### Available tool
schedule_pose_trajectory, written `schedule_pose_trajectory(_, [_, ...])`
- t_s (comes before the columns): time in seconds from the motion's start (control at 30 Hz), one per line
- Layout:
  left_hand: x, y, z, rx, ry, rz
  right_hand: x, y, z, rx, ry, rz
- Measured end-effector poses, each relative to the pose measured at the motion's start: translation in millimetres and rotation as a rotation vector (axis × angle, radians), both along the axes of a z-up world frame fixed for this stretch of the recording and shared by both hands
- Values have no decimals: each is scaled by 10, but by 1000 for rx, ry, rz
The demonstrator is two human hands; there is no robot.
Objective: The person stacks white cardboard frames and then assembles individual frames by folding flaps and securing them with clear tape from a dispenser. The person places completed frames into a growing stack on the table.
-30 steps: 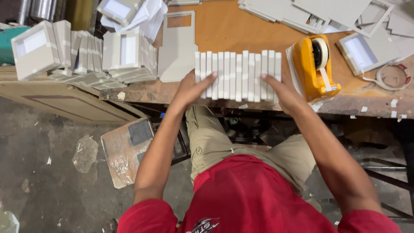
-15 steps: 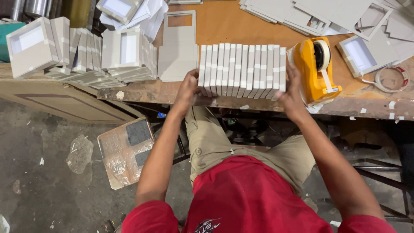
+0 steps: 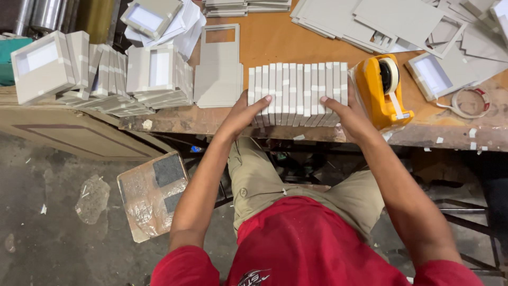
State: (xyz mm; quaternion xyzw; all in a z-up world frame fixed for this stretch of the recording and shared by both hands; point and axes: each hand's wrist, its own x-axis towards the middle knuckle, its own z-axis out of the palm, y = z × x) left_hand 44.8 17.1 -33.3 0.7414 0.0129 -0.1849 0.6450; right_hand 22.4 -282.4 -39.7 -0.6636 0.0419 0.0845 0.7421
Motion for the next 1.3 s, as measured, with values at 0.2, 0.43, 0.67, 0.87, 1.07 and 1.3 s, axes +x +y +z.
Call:
schedule_pose_trajectory(0.2, [-185,140,-206,28,-411,-81,-329,-127,-350,-478,-423,27])
schedule_pose_trajectory(0.43, [-369,300,-678,277,-632,-82,-434,-306,-563,-1030,-848,115])
schedule_pose_trajectory(0.67, [-372,337,-349,-24,-410,-100,-484,-256,-505,-690,-744,-64])
schedule_pose_trajectory(0.87, [-289,188,-106,42,-454,-3,-430,-187,-430,-553,-608,-33])
schedule_pose_trajectory(1.07, [83,336,-215,10,106,149,-287,-73,-199,186,-183,-122])
schedule_pose_trajectory(1.3, [252,188,-85,114,-66,-106,7,-9,-215,-167,323,-14])
